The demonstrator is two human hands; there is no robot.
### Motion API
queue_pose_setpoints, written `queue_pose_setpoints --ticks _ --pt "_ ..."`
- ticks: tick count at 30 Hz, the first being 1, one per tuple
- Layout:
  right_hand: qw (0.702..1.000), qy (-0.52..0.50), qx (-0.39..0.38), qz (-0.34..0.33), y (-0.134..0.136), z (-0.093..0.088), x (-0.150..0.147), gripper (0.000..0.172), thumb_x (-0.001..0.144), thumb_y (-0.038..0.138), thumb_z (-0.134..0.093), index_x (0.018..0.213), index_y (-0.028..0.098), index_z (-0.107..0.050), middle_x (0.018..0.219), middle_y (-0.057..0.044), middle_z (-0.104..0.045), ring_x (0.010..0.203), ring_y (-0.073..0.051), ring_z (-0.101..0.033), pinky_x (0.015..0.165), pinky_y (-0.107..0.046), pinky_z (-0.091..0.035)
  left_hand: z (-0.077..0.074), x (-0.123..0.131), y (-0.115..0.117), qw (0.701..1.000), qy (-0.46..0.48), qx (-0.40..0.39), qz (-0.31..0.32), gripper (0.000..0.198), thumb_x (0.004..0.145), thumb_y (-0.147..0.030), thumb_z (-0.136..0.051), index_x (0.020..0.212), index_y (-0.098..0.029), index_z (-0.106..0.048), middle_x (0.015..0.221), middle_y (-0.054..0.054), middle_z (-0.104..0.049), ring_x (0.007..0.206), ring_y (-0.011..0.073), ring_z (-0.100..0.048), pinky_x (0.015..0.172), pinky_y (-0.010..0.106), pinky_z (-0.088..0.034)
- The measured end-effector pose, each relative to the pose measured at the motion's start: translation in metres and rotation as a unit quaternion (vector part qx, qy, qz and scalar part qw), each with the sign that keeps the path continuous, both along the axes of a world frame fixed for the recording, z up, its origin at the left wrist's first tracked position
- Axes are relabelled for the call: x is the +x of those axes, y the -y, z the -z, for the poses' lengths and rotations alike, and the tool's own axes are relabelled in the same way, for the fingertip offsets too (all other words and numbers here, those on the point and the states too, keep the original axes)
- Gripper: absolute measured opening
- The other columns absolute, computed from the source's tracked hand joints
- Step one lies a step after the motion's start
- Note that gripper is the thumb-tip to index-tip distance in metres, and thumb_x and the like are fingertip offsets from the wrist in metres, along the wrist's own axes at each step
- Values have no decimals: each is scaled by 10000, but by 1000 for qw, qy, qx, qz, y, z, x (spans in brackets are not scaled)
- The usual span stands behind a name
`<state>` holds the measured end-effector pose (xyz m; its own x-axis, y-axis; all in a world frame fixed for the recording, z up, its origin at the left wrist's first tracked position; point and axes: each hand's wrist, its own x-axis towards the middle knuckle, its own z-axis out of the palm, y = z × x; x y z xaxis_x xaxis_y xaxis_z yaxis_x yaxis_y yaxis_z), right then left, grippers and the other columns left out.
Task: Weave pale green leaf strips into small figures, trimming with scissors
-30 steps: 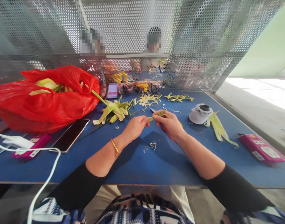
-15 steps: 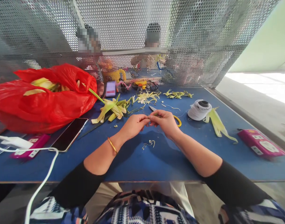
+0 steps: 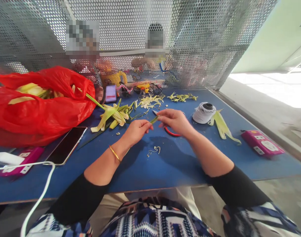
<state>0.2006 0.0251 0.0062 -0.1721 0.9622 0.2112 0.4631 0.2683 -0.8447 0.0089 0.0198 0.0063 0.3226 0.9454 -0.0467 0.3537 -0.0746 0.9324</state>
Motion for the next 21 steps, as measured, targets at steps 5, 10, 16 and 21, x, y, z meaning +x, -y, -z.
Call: queue_pose_setpoints --ticks 5,10,16,21 --pt "829 525 -19 191 -14 -7 56 359 804 6 -490 1012 128 -755 1067 -172 -725 966 -270 -700 783 -331 -515 -2 1 -5 966 143 -205 -64 285 919 -119 -466 654 -141 -568 512 -48 -455 384 47 -351 378 180 -216" --pt "790 563 -61 236 -22 9 53 346 845 -6 -446 1004 70 -744 1032 -242 -721 975 -295 -711 734 -313 -528 0 1 -4 942 185 -274 -44 284 929 -108 -469 665 -124 -573 529 -35 -466 388 39 -394 357 152 -247" --pt "781 539 -60 309 -21 6 45 377 903 19 -368 1194 53 -605 976 -234 -728 906 -267 -725 670 -283 -501 4 1 -1 939 192 -286 -8 282 923 -113 -489 659 -120 -588 542 -28 -470 395 39 -406 354 147 -268" --pt "822 481 -11 305 -15 1 42 286 951 127 -385 1146 135 -594 978 -162 -743 865 -255 -709 636 -283 -442 3 1 -1 932 204 -299 -12 276 922 -121 -497 662 -123 -588 545 -24 -475 402 43 -413 363 146 -274"
